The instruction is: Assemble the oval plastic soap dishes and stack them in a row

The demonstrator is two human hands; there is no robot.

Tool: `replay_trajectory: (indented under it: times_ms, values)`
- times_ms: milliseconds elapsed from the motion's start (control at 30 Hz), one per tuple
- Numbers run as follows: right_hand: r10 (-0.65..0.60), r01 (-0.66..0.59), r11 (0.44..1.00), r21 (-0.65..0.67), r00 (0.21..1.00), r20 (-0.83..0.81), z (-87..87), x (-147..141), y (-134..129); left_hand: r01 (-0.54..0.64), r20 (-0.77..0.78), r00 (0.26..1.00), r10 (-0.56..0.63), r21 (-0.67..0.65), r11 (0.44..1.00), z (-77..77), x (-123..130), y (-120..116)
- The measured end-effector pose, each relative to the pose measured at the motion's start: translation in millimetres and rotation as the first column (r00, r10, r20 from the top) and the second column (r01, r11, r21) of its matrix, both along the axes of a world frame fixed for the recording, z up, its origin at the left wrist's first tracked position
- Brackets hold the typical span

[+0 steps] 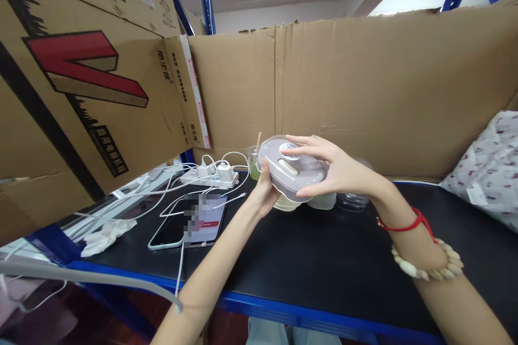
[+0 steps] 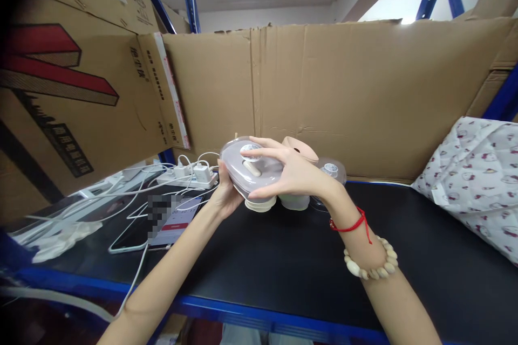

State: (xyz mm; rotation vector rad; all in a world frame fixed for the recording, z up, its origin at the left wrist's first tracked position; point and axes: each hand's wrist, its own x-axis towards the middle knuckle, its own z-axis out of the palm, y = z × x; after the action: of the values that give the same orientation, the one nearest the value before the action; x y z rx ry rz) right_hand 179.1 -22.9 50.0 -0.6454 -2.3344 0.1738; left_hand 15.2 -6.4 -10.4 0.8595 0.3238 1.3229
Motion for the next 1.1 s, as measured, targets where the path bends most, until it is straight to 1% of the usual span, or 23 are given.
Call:
replay_trajectory:
  times_ms: [100, 167, 200, 267, 333, 400, 467, 500, 533, 567, 600, 633, 667, 700, 733, 767, 800, 833, 867, 933, 1000, 1067, 1100]
  values:
    - [0.001, -0.001, 1.000, -0.007, 1.000, -0.022, -0.2, -4, -1, -0.017, -0.014, 1.000, 0.018, 0.087, 0.996, -2.3, -3, 0]
    - [-0.011, 0.005, 0.999, -0.047, 0.994, -0.111, -1.6, -7, 0, -0.048, 0.005, 0.999, 0.048, 0.161, 0.986, -3.0, -4, 0]
    - [-0.035, 0.019, 0.996, -0.090, 0.983, -0.178, -2.5, -9, 0, -0.065, 0.014, 0.998, 0.064, 0.195, 0.979, -2.9, -5, 0]
    - [-0.127, 0.064, 0.974, -0.217, 0.948, -0.292, -3.6, -13, 1, -0.082, 0.013, 0.997, 0.082, 0.259, 0.962, -2.0, -4, -1]
    - [-0.213, 0.108, 0.947, -0.304, 0.916, -0.340, -1.6, -13, 1, -0.078, -0.007, 0.996, 0.085, 0.311, 0.947, -1.0, -3, -1]
    - [-0.223, 0.122, 0.955, -0.271, 0.897, -0.383, 5.0, -9, 1, -0.094, -0.004, 0.995, 0.101, 0.331, 0.939, -0.5, -2, 0]
    - [-0.229, 0.168, 0.971, -0.168, 0.851, -0.472, 15.2, 6, 3, -0.114, 0.017, 0.993, 0.114, 0.308, 0.945, 0.0, -2, 1]
    - [-0.265, 0.232, 0.964, -0.129, 0.810, -0.523, 20.4, 18, 5, -0.103, 0.014, 0.995, 0.104, 0.283, 0.954, 0.5, -3, 2]
    - [-0.336, 0.332, 0.936, -0.116, 0.747, -0.574, 24.7, 33, 7, -0.089, 0.007, 0.996, 0.090, 0.259, 0.962, 1.2, -4, 2]
    - [-0.442, 0.464, 0.875, -0.136, 0.654, -0.614, 27.7, 51, 9, -0.078, 0.002, 0.997, 0.080, 0.241, 0.967, 2.2, -4, 2]
    - [-0.565, 0.597, 0.779, -0.192, 0.534, -0.629, 28.7, 71, 11, -0.073, -0.002, 0.997, 0.075, 0.220, 0.973, 3.4, -5, 2]
    - [-0.694, 0.712, 0.647, -0.273, 0.402, -0.598, 27.5, 92, 13, -0.079, -0.002, 0.997, 0.081, 0.200, 0.977, 4.7, -6, 2]
    - [-0.812, 0.794, 0.494, -0.354, 0.277, -0.513, 24.0, 113, 14, -0.081, -0.006, 0.996, 0.084, 0.183, 0.980, 6.0, -6, 2]
    - [-0.902, 0.859, 0.325, -0.395, 0.155, -0.404, 18.4, 133, 16, -0.087, -0.011, 0.996, 0.090, 0.164, 0.983, 7.4, -6, 1]
    - [-0.962, 0.886, 0.160, -0.435, 0.043, -0.268, 10.8, 152, 17, -0.092, -0.018, 0.995, 0.095, 0.146, 0.985, 8.6, -6, 1]
    - [-0.995, 0.870, 0.023, -0.492, -0.028, -0.098, 1.8, 168, 18, -0.093, -0.026, 0.995, 0.098, 0.131, 0.987, 9.6, -5, 0]
    - [-0.998, 0.849, -0.030, -0.527, -0.051, -0.025, -8.2, 181, 20, -0.095, -0.034, 0.994, 0.099, 0.119, 0.988, 10.4, -5, -1]
    - [-0.998, 0.829, -0.064, -0.556, -0.064, 0.021, -18.7, 192, 23, -0.095, -0.040, 0.994, 0.100, 0.112, 0.989, 11.1, -5, -2]
    - [-0.997, 0.808, -0.081, -0.584, -0.053, 0.064, -29.1, 201, 25, -0.094, -0.044, 0.994, 0.099, 0.108, 0.990, 11.6, -5, -2]
    - [-0.992, 0.767, -0.080, -0.637, -0.001, 0.123, -48.4, 212, 31, -0.097, -0.048, 0.994, 0.102, 0.110, 0.989, 12.0, -6, -3]
    - [-0.984, 0.752, -0.099, -0.652, 0.022, 0.174, -64.4, 221, 34, -0.112, -0.053, 0.991, 0.119, 0.129, 0.985, 11.9, -7, -3]
    - [-0.976, 0.777, -0.124, -0.617, 0.015, 0.216, -76.9, 229, 35, -0.147, -0.067, 0.985, 0.161, 0.177, 0.973, 11.1, -8, -2]
    - [-0.976, 0.807, -0.111, -0.579, 0.021, 0.217, -81.9, 234, 35, -0.175, -0.074, 0.978, 0.194, 0.209, 0.962, 10.4, -9, -1]
